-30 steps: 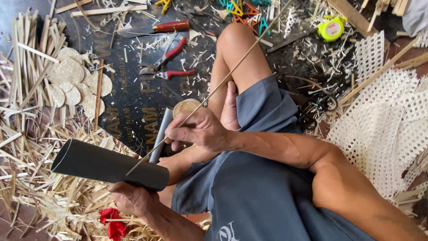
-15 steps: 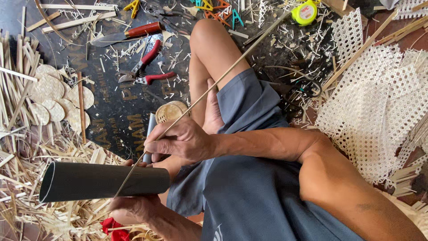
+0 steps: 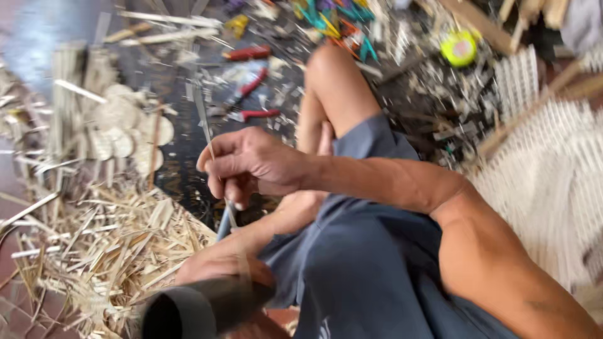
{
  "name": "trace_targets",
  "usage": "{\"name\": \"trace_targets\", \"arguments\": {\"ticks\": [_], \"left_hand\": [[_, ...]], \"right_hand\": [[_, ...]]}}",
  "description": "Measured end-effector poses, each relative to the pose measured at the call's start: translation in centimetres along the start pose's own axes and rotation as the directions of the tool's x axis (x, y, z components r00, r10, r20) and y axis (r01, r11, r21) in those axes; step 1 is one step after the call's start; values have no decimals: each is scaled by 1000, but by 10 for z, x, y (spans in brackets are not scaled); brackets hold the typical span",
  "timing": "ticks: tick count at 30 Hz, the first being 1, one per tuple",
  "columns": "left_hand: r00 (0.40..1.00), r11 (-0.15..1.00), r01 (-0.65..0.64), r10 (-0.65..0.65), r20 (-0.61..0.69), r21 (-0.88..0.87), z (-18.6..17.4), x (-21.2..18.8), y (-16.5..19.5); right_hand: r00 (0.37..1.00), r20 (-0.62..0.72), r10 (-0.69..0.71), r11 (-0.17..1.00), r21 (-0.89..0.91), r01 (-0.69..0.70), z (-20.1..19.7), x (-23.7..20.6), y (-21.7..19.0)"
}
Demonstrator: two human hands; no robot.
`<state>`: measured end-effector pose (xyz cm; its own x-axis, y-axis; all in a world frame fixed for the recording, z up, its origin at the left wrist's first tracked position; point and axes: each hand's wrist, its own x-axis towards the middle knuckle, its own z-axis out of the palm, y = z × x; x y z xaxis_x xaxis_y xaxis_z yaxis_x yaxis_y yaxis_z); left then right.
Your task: The person sits on the floor assembling woven bamboo basket bodies, fitting a round woven base into a perforated woven cylinder and pressing the pieces together. They bend thin bamboo rim strips around a gray plastic pipe to curve them, then fit and press the rim onto the basket edge, working on one basket at a time.
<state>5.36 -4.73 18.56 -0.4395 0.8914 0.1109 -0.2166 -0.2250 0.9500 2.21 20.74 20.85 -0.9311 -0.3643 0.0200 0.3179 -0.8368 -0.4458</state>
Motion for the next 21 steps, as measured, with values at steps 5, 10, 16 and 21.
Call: {"name": "trace_targets", "arguments": {"ticks": [5, 10, 16, 21], "left_hand": [[823, 736, 415, -555, 123, 535, -33, -4, -18], [676, 733, 602, -256, -691, 317, -96, 18, -92], [533, 916, 132, -388, -752, -379, -90, 1, -120], [681, 856, -219, -209, -702, -468, -69, -2, -90]], "right_hand": [[926, 231, 299, 651, -758, -21, 18, 81, 5], [836, 462, -297, -117, -886, 448, 33, 102, 14], [846, 307, -435, 329, -821, 467, 28, 81, -15], [853, 91, -514, 647, -612, 455, -7, 16, -64]]}}
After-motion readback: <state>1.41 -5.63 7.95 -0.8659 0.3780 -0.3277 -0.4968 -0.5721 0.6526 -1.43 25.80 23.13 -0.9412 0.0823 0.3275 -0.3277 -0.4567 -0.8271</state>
